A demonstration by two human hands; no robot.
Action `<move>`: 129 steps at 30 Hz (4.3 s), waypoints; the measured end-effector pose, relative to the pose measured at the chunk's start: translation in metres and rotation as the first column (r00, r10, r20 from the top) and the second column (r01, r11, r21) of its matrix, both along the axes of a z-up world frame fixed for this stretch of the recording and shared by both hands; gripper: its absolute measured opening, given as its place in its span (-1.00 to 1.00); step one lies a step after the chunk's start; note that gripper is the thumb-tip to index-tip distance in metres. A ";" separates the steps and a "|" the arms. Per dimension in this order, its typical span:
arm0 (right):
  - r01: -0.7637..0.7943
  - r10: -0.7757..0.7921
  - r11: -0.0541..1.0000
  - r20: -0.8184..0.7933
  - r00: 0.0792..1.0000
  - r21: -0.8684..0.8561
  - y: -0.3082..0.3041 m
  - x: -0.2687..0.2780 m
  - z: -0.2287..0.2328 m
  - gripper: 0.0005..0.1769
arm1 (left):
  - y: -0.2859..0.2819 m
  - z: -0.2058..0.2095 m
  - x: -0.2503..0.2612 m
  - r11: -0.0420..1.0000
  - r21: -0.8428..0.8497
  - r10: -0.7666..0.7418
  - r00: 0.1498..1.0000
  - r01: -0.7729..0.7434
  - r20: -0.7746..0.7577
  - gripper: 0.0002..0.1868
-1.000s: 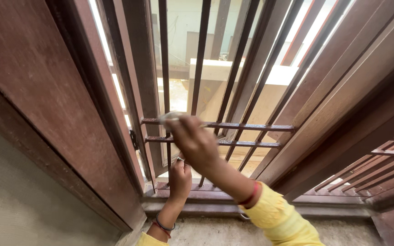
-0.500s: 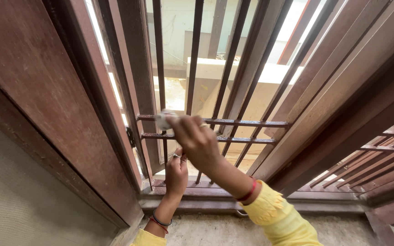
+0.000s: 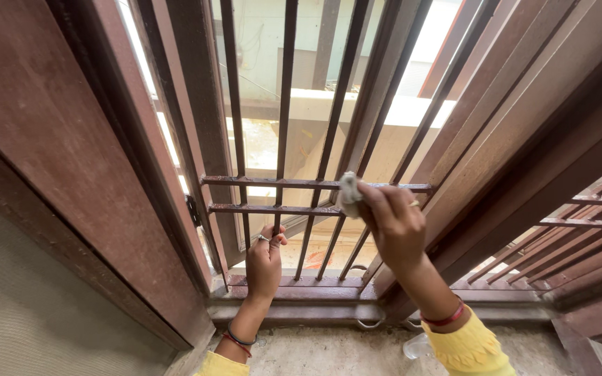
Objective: The person wipes a metal window grille with a white cloth, moving methodically across horizontal and vertical bars. The hands remain in frame throughout, and the cloth is used to rub the surface of the grille.
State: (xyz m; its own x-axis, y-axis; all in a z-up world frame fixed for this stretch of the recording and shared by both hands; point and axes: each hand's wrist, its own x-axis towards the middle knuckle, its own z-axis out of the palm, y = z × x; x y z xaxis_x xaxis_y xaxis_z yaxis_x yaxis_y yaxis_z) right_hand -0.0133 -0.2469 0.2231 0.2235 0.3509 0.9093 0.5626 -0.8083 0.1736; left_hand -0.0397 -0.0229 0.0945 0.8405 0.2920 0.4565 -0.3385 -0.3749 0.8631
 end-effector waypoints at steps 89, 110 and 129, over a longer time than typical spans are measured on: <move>0.259 0.209 0.822 -0.692 0.691 0.507 0.045 -0.010 -0.186 -0.81 | -0.050 -0.021 -0.013 0.909 0.409 -0.230 0.916 0.082 0.328 -0.60; 0.122 0.636 0.634 -0.604 0.479 0.764 0.047 -0.088 -0.130 -0.64 | -0.036 -0.028 -0.049 0.997 -0.066 -0.047 0.998 0.045 -0.044 -0.88; 0.195 0.457 0.695 -0.635 0.623 0.692 0.033 -0.069 -0.080 -0.64 | -0.061 0.033 -0.015 0.833 -0.483 -0.185 0.958 0.270 0.217 -0.72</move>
